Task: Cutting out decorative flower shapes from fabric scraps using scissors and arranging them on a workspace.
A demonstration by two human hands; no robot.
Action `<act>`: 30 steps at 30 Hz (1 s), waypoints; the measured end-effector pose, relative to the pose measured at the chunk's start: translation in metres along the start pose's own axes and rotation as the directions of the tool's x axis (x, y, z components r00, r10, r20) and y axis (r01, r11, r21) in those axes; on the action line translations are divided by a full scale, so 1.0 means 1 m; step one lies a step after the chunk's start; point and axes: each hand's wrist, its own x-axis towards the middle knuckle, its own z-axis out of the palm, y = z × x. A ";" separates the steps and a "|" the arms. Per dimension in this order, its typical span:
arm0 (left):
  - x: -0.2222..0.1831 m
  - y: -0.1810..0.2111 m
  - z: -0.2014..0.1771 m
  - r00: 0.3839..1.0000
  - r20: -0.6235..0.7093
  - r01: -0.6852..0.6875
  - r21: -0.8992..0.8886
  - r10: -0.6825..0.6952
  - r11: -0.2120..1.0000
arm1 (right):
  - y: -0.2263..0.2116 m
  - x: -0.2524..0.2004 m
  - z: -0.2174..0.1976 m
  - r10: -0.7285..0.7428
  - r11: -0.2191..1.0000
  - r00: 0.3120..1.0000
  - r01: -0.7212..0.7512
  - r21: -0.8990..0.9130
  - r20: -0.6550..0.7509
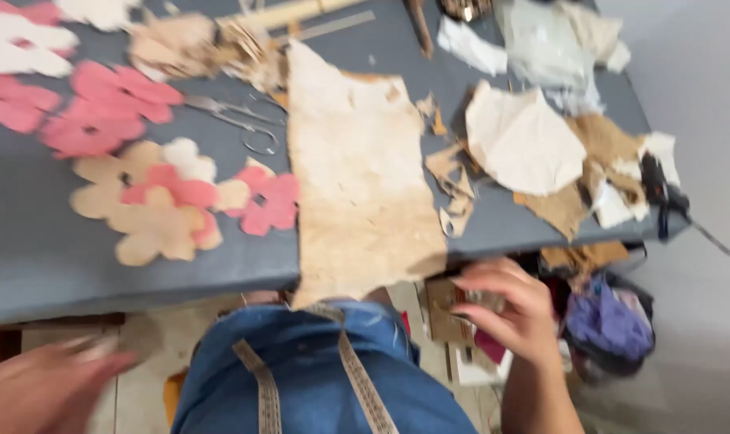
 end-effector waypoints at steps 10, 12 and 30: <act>0.011 0.248 -0.258 0.294 -0.822 -0.407 0.355 0.489 0.842 | 0.014 0.029 0.023 -0.233 0.905 0.954 0.283 -0.317 0.188; 0.027 0.262 -0.252 0.399 -0.803 -0.235 0.377 0.443 0.896 | 0.006 0.044 0.016 -0.295 0.889 0.944 0.329 -0.318 0.151; 0.058 0.229 -0.349 0.533 -0.842 -0.540 -0.263 0.082 0.800 | 0.052 0.129 -0.035 -0.256 0.873 0.962 0.274 -0.405 0.100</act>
